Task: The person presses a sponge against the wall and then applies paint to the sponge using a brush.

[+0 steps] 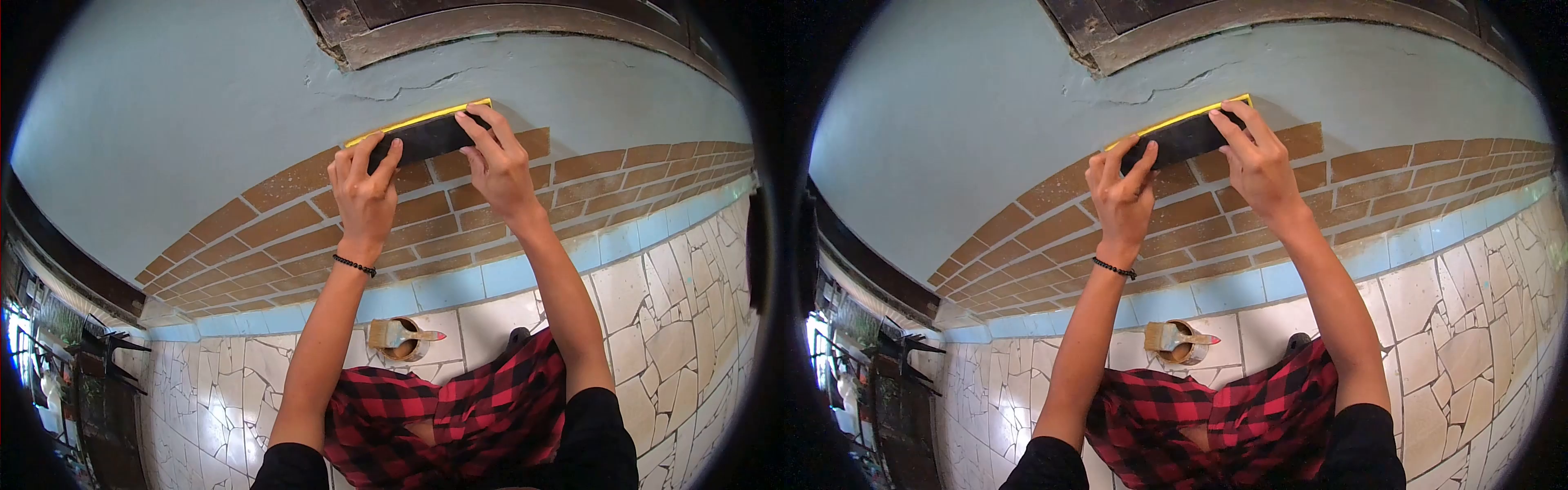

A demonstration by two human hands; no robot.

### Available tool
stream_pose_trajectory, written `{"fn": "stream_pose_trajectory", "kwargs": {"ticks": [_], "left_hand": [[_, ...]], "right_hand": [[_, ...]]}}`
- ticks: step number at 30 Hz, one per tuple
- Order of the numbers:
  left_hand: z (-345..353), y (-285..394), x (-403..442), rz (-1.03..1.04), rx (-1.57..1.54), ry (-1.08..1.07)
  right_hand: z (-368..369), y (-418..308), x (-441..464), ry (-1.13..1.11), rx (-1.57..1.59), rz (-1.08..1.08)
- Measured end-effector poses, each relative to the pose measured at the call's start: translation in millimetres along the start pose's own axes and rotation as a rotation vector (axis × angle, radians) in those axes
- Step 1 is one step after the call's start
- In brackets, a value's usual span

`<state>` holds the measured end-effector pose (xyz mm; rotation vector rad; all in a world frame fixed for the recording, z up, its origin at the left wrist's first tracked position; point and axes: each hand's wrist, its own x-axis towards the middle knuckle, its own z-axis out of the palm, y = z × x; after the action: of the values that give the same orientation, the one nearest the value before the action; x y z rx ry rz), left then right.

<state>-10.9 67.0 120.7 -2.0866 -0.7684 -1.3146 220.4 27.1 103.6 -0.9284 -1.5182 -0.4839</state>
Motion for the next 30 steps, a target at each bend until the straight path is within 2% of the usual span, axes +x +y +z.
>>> {"fn": "stream_pose_trajectory", "kwargs": {"ticks": [21,30], "left_hand": [[5,2,-1,-0.028,-0.036,0.030],[-3,9,0,0.014,0.054,-0.054]], "right_hand": [[0,0,1,0.011,-0.001,0.001],[-2,-5,2,0.005,-0.028,0.010]]}}
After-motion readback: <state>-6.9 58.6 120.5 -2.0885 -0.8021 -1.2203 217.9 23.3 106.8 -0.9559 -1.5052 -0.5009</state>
